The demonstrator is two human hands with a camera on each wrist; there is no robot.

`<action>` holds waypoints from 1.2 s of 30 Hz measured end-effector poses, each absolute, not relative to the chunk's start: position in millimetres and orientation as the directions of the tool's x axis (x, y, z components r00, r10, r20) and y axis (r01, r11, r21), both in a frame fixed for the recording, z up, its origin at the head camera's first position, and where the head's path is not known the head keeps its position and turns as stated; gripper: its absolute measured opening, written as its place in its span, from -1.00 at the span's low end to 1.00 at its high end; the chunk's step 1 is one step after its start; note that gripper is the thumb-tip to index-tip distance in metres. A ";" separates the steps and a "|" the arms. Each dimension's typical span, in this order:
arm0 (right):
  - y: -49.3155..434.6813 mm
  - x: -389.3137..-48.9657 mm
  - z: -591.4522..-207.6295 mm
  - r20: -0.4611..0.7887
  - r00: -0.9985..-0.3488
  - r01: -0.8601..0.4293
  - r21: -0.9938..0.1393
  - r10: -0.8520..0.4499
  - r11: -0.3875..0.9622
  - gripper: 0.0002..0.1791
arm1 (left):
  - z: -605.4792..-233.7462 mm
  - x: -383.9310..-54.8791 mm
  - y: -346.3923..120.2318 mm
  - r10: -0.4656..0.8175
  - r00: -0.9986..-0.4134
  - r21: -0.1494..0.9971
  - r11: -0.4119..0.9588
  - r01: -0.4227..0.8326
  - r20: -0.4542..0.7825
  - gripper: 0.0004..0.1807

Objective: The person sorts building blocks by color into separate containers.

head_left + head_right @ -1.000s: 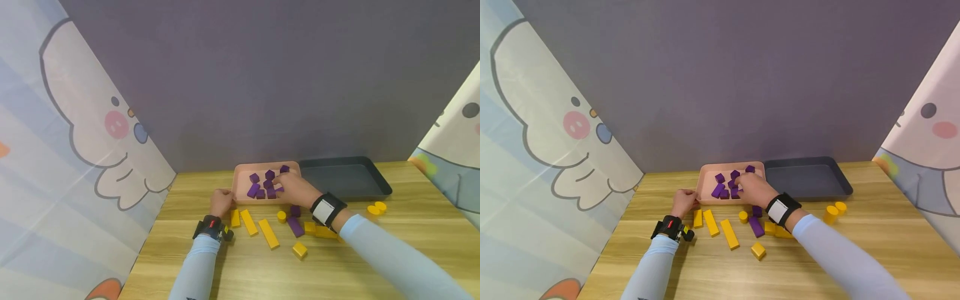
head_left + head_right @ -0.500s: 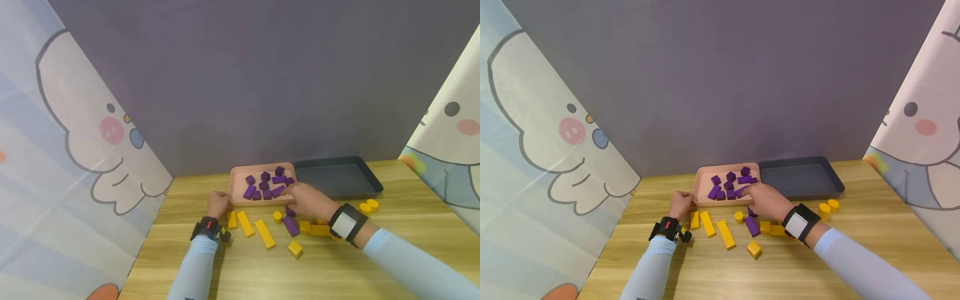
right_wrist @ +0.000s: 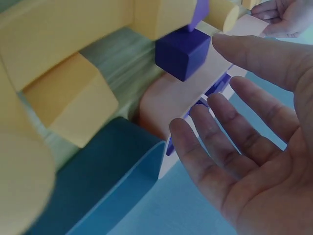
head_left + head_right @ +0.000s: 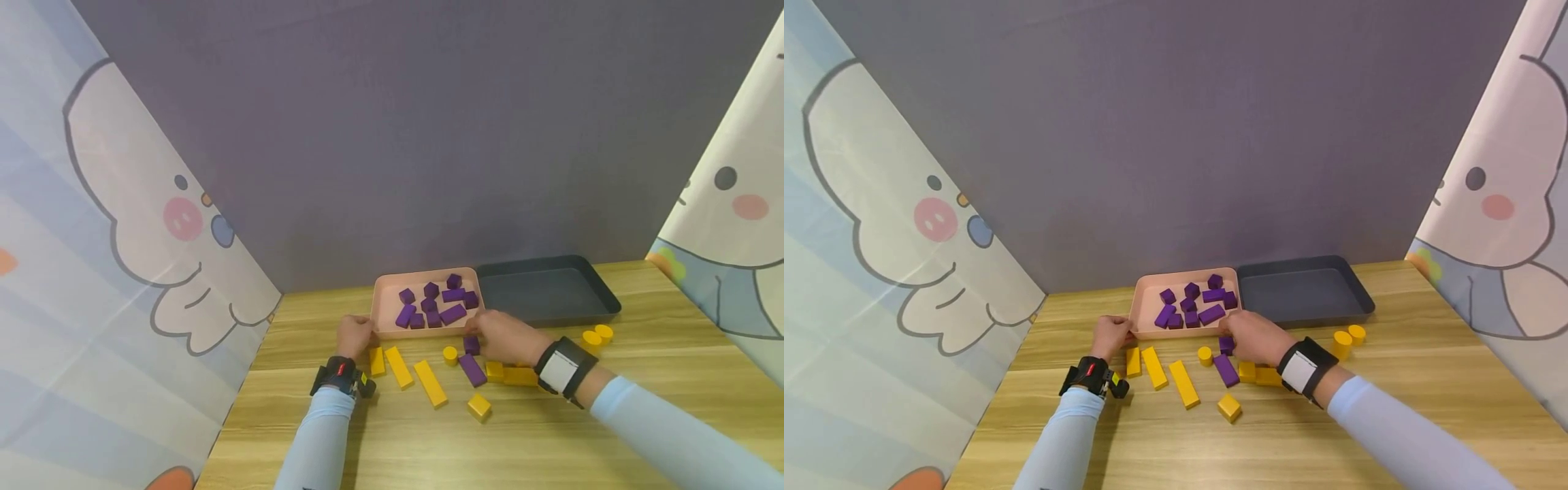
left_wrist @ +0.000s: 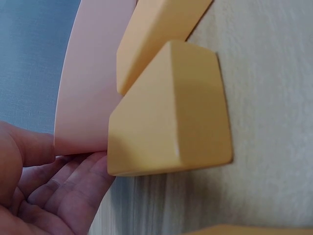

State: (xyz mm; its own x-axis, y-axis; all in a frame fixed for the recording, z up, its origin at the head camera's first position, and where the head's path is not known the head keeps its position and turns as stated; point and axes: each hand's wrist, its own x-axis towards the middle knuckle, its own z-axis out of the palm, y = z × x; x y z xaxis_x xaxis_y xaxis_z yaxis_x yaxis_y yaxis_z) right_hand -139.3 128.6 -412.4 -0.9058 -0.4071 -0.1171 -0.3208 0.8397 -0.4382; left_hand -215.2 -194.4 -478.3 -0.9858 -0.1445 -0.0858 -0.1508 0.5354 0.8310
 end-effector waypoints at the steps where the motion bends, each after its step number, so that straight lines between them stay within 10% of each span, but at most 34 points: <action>1: 128.2 -140.0 -414.9 -0.122 -0.904 -0.321 -0.439 -0.410 0.839 -0.51 | -478.1 -214.8 -194.5 -0.149 -0.985 0.833 0.531 -0.157 -0.091 -0.74; 36: 115.6 -151.1 -449.1 -0.177 -0.893 -0.323 -0.392 -0.415 0.862 -0.75 | -476.0 -216.1 -192.7 -0.154 -0.986 0.819 0.555 -0.145 -0.070 -0.75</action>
State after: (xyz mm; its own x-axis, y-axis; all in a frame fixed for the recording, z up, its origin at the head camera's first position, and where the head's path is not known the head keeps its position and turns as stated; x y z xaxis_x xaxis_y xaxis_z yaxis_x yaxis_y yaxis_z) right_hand -151.1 115.6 -449.1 -0.8925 -0.4149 -0.1768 -0.3229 0.8616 -0.3917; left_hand -216.1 -192.7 -476.0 -0.9855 -0.1545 -0.0702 -0.1453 0.5546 0.8194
